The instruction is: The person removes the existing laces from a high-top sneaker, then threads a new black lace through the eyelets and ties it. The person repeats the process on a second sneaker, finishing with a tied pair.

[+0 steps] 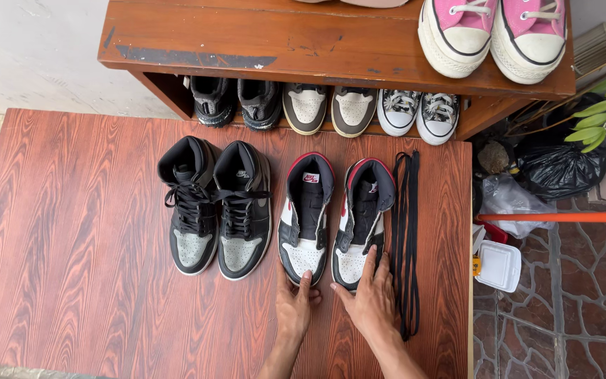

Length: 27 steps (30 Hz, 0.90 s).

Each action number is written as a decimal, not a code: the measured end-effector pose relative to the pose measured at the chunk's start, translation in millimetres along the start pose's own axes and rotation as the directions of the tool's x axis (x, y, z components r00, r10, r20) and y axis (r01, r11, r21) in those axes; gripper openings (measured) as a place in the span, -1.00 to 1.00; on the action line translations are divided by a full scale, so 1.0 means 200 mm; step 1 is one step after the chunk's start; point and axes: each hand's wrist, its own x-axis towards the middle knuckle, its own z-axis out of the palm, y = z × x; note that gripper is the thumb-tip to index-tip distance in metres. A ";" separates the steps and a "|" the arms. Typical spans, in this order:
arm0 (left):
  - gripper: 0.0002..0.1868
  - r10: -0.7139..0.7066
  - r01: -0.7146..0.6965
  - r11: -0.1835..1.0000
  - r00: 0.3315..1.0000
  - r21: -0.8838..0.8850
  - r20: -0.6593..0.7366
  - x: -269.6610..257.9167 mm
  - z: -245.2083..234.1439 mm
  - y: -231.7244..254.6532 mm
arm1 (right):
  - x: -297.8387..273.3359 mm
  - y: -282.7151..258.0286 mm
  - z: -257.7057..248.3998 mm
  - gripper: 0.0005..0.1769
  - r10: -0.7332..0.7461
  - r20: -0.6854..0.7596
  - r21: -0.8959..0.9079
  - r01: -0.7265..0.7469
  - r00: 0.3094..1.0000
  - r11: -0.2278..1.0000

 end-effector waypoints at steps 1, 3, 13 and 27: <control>-0.06 0.008 -0.008 1.000 1.000 0.004 0.005 0.00 0.00 0.00 | 0.01 0.01 0.00 0.46 -0.008 -0.004 0.034 0.008 1.000 0.999; -0.07 0.011 -0.011 1.000 1.000 0.003 0.007 -0.01 -0.01 0.00 | 0.01 0.03 -0.01 0.46 -0.029 -0.003 0.070 0.029 1.000 0.997; -0.04 0.118 -0.114 0.986 0.993 0.119 -0.022 0.03 -0.03 -0.10 | 0.02 0.05 -0.04 0.48 -0.091 -0.019 0.131 0.092 0.996 0.987; -0.39 0.237 -0.240 0.970 0.886 0.042 -0.399 0.41 -1.02 -0.08 | -0.30 -0.11 0.12 -0.03 -0.289 -0.296 -0.021 0.296 0.910 0.955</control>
